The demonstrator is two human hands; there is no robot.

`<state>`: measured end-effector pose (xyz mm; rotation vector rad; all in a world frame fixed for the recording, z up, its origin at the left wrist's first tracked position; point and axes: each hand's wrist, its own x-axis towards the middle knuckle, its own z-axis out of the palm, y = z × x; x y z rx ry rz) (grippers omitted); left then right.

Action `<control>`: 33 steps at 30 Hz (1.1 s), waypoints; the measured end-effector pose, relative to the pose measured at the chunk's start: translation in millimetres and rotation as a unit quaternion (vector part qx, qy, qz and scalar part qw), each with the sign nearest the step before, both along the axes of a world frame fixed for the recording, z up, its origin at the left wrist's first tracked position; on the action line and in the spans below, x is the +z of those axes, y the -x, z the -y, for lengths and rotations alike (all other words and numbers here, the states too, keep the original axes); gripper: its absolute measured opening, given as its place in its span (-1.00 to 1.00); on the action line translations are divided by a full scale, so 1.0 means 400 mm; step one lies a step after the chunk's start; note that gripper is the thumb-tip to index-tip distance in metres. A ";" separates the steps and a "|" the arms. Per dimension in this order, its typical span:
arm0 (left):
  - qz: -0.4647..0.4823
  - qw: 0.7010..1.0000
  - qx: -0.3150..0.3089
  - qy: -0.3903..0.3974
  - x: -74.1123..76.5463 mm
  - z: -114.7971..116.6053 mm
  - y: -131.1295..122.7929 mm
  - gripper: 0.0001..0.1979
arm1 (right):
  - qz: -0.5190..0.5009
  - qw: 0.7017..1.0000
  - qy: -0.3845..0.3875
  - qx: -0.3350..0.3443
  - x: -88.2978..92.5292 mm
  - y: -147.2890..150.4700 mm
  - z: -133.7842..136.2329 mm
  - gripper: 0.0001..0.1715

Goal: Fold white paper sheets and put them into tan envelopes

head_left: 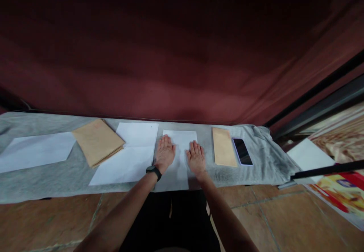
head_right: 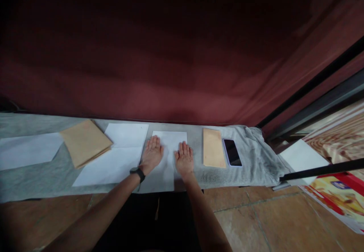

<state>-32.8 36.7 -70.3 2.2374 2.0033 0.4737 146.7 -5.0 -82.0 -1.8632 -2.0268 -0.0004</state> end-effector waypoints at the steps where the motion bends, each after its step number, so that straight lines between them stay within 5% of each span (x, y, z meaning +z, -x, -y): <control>1: 0.002 1.000 -0.031 0.000 0.000 -0.007 -0.025 -0.37 | -0.001 1.000 -0.002 0.001 -0.001 0.001 0.001 -0.35; 6: 0.015 0.994 -0.109 -0.008 -0.008 -0.041 -0.111 -0.40 | -0.005 1.000 0.000 -0.003 0.000 0.004 0.002 -0.35; 16: 0.008 0.999 -0.050 0.000 0.011 -0.099 -0.039 -0.36 | -0.012 1.000 0.023 -0.016 0.009 0.007 0.002 -0.30; 19: 0.009 0.999 -0.047 0.021 0.014 -0.048 -0.030 -0.38 | -0.013 1.000 0.022 -0.016 0.009 0.006 0.004 -0.30; 27: -0.011 0.983 -0.186 -0.001 0.001 0.247 0.002 -0.46 | -0.006 1.000 0.008 -0.011 0.016 0.001 0.004 -0.31; 33: -0.027 0.977 -0.212 -0.007 0.009 0.285 0.032 -0.42 | -0.018 0.998 0.037 0.042 0.038 0.048 0.060 -0.41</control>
